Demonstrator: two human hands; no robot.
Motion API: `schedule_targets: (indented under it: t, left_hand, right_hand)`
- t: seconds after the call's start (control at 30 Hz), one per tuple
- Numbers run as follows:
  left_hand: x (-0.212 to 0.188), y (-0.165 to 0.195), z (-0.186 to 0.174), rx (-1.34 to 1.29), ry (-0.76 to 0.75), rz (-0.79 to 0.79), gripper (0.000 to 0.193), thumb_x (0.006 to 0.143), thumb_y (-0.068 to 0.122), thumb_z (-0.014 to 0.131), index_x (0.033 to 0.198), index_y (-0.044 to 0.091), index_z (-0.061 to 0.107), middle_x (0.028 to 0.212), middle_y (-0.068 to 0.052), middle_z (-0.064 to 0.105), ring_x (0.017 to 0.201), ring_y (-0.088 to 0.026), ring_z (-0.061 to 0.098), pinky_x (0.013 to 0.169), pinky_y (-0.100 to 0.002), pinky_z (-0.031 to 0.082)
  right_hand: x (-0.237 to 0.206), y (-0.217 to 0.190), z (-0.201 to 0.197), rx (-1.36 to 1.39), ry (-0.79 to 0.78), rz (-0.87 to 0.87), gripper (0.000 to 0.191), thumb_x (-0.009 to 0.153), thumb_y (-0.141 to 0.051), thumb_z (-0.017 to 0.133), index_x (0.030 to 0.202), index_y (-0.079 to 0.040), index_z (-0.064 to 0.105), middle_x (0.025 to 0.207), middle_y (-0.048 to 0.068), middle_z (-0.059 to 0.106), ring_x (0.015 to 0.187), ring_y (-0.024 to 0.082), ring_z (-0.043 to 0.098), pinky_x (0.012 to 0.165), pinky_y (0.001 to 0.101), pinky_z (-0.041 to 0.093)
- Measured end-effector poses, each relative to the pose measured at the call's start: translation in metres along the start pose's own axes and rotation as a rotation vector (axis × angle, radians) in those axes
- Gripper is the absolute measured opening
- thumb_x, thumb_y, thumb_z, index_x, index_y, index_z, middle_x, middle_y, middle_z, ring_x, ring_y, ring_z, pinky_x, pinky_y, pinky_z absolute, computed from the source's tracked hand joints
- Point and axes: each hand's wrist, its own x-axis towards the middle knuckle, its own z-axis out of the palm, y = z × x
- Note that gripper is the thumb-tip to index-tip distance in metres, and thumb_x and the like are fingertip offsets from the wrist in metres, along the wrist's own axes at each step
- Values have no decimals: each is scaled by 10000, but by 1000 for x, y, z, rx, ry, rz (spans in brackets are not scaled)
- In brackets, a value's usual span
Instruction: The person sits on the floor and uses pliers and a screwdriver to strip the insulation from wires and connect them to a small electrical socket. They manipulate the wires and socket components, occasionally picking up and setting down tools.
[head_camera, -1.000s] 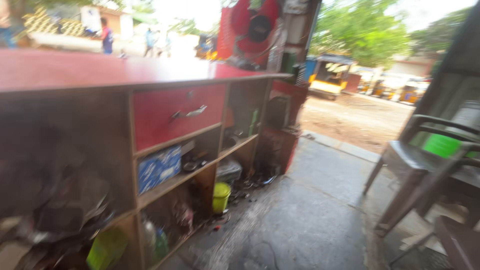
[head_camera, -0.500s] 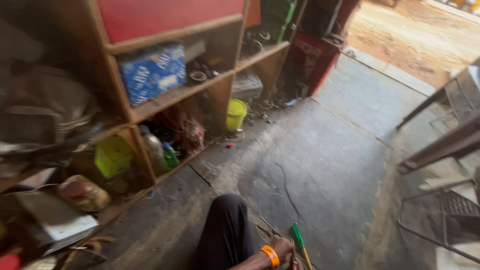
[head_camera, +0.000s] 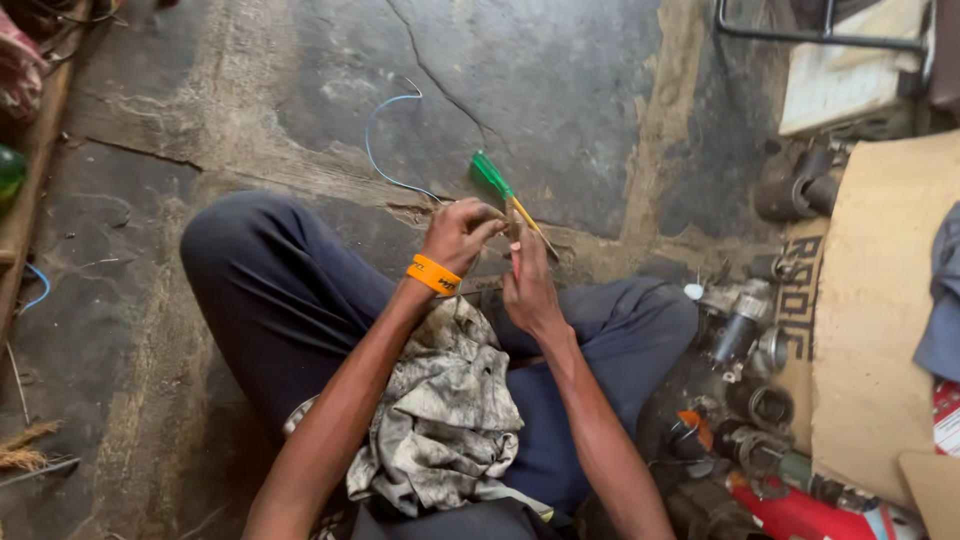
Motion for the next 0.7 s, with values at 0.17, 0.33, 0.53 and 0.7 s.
schedule_targets:
  t: [0.17,0.33,0.53,0.7]
  left_hand:
    - [9,33,-3,-23,-32,0,150,886,131,725,963,7,759,861,-139,726,747,-246,714,676,-367,543]
    - [4,22,1,63,-62,7,156,893,123,716,971,-9,742,863,-174,712,772,-304,712,693,-402,546]
    - [3,11,-1,158,-55,63,162,882,138,723,958,-5,739,865,-194,711,785,-361,697,714,-437,543]
    - [4,12,-4,177,-60,78,167,886,151,735,958,0,746,866,-196,712,803,-369,695,724,-444,541]
  right_hand:
    - [6,-14,-19,59,15,-105,715,867,63,488,1559,26,314,1471,292,459,1387,472,454,1167,464,376]
    - [-2,3,-23,254,-116,28,776,816,20,498,1566,22,300,1398,301,536,1343,461,508,1118,447,391]
    - [-3,13,-16,163,-151,169,719,827,-36,499,1530,-5,355,1188,281,615,1111,450,630,968,448,489]
    - [-1,6,-17,113,-84,-34,735,826,-11,497,1544,32,345,1248,288,591,1154,460,595,991,454,477]
